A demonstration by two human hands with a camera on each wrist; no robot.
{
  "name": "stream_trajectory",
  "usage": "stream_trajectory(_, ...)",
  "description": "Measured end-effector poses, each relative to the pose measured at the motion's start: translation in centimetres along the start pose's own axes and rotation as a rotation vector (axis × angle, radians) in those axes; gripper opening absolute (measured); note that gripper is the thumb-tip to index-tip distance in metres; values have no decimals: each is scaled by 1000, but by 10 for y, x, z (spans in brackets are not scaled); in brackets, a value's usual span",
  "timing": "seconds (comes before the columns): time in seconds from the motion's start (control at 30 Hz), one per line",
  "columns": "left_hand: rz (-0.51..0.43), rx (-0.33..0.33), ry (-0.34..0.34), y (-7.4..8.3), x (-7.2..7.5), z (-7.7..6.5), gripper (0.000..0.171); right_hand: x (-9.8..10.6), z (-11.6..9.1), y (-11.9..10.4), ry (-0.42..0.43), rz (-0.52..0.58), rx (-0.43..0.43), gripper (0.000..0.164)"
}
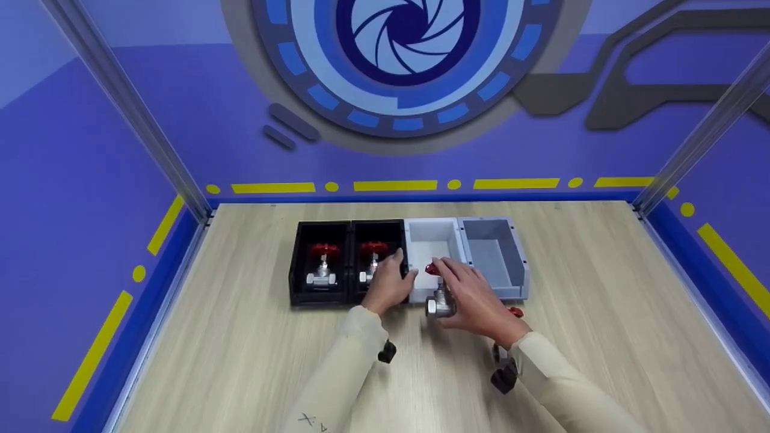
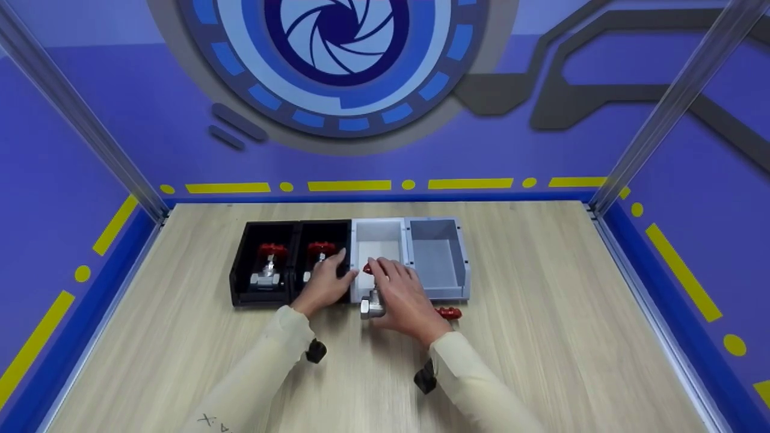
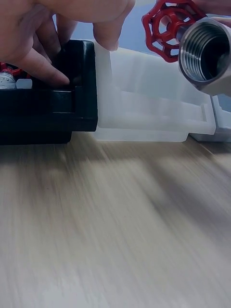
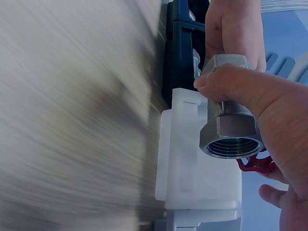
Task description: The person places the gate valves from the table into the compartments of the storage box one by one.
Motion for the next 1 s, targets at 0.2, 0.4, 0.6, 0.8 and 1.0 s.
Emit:
stream_trajectory(0.2, 5, -19, 12, 0, 1, 0, 61, 1, 5, 1, 4, -28, 7, 113)
stream_trajectory(0.4, 4, -33, 8, 1, 1, -1, 61, 2, 10, 1, 28, -42, 32, 110)
stream_trajectory(0.6, 9, -30, 8, 1, 1, 0, 60, 2, 15, 2, 26, -51, 48, 112)
stream_trajectory(0.8, 11, -27, 10, 3, 2, -1, 60, 0, 21, 3, 20, -59, 40, 111)
stream_trajectory(1.0, 10, -14, 8, 3, 2, -1, 61, -3, 26, 6, 18, -66, 33, 111)
Point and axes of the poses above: each hand's wrist, its own z-axis towards the middle knuckle, its own x-axis out of the back of the hand, y = z × x, the point moved 3 cm from there along z, towards the middle knuckle, and after that the axes turned 10 degrees about -z, right-handed, at the moved point
